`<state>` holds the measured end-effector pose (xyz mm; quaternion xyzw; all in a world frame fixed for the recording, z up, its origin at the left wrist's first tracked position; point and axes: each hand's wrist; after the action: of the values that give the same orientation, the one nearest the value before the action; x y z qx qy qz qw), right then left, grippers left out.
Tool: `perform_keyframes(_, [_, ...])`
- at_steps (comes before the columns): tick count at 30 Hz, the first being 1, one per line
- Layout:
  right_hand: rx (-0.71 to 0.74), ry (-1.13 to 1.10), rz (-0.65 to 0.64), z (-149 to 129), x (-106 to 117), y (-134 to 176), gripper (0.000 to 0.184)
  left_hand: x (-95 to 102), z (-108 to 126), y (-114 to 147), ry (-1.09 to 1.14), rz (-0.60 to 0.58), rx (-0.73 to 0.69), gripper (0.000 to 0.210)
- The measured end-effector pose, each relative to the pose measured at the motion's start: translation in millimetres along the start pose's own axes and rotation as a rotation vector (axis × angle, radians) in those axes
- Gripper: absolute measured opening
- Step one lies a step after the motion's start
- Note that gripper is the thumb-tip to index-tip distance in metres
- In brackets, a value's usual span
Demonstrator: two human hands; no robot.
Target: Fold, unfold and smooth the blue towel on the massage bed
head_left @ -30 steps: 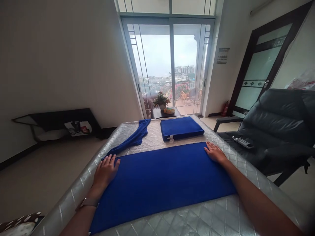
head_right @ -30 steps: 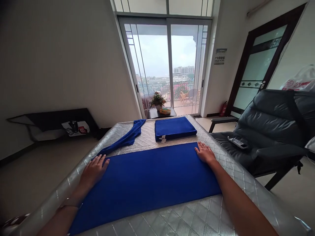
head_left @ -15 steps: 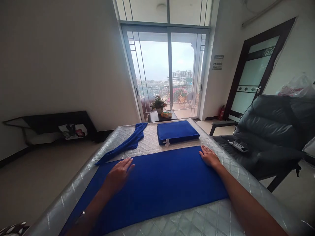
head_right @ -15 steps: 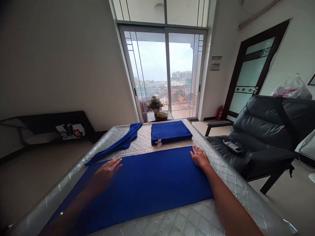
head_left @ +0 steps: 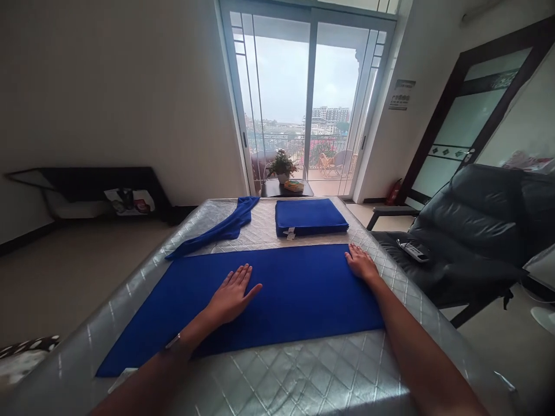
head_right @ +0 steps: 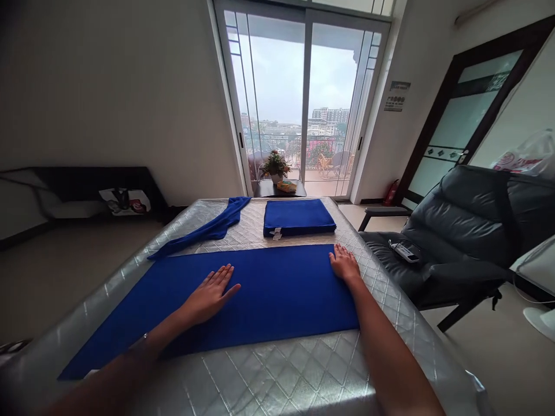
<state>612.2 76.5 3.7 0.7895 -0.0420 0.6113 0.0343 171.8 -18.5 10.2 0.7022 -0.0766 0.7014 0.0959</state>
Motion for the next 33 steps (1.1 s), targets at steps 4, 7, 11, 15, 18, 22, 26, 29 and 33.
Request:
perform_keyframes(4, [0.021, -0.014, 0.007, 2.6, -2.5, -1.8, 0.067, -8.9, -73.2, 29.8, -0.053, -0.006, 0.142, 0.090])
perform_keyframes(7, [0.024, -0.008, 0.012, 4.0, -3.5, -2.8, 0.067, -25.1, -141.3, 59.6, -0.091, 0.033, 0.272, 0.091])
perform_keyframes(11, [0.015, 0.006, 0.018, 5.4, -4.0, -4.2, 0.066, -44.6, -198.6, 93.3, -0.078, 0.107, 0.373, 0.093])
perform_keyframes(15, [0.017, 0.018, 0.024, 5.0, -4.1, -4.1, 0.067, -48.8, -202.3, 103.4, -0.043, 0.157, 0.378, 0.091])
perform_keyframes(18, [0.016, 0.047, 0.014, 3.4, -3.5, -3.0, 0.067, -44.6, -193.9, 101.8, -0.014, 0.143, 0.387, 0.091])
perform_keyframes(22, [-0.046, 0.148, 0.065, -7.2, 3.4, -0.6, 0.064, -39.3, -188.4, 100.3, -0.005, 0.150, 0.383, 0.090])
perform_keyframes(26, [0.030, 0.251, 0.169, -52.4, 13.9, 14.9, 0.063, -40.5, -188.9, 100.0, 0.006, 0.159, 0.375, 0.091])
perform_keyframes(29, [0.197, 0.207, 0.182, -114.2, 8.4, 46.6, 0.063, -46.0, -191.3, 99.0, 0.000, 0.204, 0.361, 0.089])
perform_keyframes(33, [0.439, -0.003, -0.018, -192.3, -19.4, 103.4, 0.072, -51.6, -193.6, 98.2, -0.015, 0.262, 0.334, 0.084])
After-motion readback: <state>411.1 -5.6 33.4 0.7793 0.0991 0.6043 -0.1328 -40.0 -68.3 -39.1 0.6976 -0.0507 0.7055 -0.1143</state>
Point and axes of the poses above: each hand's wrist, its own y-axis away from the middle knuckle, its own x-axis out of the back of the hand, z = x × y, and after that the axes turned 8 degrees about -y, right-handed
